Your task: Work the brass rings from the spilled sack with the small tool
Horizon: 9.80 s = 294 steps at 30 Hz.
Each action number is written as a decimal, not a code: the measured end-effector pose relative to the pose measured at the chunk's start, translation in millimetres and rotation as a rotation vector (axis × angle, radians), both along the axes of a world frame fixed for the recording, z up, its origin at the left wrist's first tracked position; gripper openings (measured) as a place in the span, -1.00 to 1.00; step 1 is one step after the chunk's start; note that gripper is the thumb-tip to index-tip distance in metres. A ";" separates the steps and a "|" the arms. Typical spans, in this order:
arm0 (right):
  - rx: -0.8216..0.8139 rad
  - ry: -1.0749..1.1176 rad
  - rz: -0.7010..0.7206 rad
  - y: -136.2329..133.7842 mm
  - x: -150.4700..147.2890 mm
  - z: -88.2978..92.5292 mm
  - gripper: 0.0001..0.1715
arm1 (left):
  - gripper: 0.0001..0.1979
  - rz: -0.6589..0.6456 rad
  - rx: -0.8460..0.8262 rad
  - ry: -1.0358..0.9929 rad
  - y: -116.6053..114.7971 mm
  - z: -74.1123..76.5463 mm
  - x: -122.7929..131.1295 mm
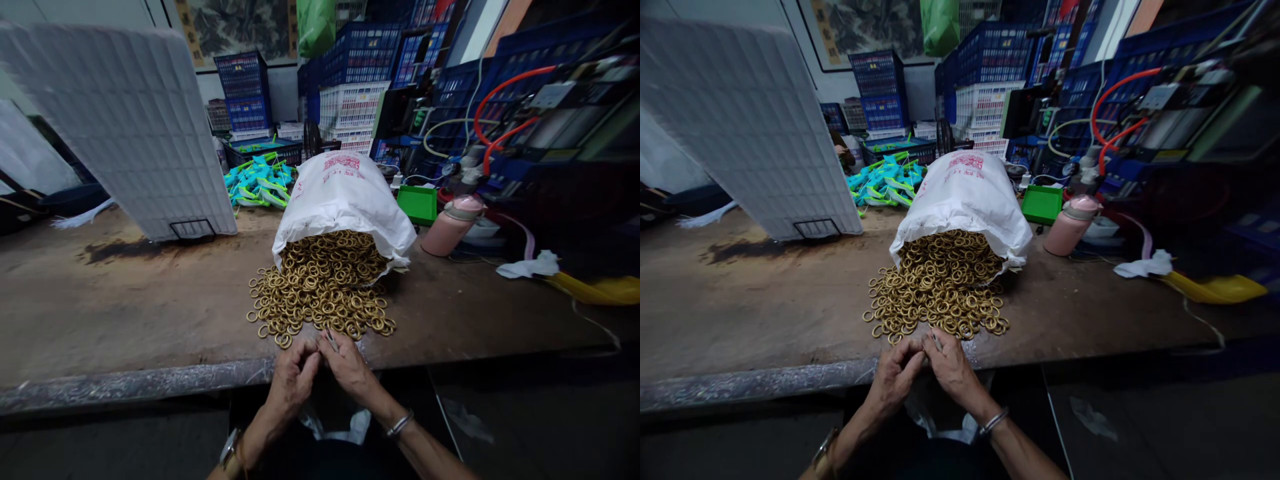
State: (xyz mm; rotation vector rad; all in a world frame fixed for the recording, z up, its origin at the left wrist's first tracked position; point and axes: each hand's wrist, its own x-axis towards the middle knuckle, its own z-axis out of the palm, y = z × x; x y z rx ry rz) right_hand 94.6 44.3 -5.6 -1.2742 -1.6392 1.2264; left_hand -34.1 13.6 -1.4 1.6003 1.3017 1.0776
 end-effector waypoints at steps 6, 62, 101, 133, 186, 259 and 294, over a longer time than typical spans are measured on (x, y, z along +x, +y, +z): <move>-0.069 0.076 -0.086 -0.5 -0.5 -4.4 -0.69 | -0.89 0.002 -0.134 -0.158 -2.2 -1.2 5.4; -0.014 0.091 -0.016 -0.4 -8.4 0.9 -0.79 | -0.74 0.136 -0.470 -0.694 4.7 -4.8 -4.3; -0.119 0.006 0.010 24.7 -25.2 15.6 -0.59 | -0.67 0.007 -0.411 -0.584 13.9 1.5 -15.8; 0.405 -0.677 0.147 13.1 -31.6 23.4 -0.86 | -0.61 0.134 -0.450 -0.724 11.0 18.3 -22.0; 0.522 -0.988 0.003 112.2 -48.5 31.5 -0.83 | -0.83 0.065 -0.495 -1.104 12.0 9.6 -35.7; 0.305 -0.663 0.252 -33.8 -2.0 15.9 -0.71 | -0.69 0.071 -0.429 -0.627 -38.7 7.7 -4.9; 0.227 -0.690 -0.036 2.2 18.8 -17.4 -0.81 | -0.78 0.145 -0.689 -1.020 -14.7 -11.1 -3.3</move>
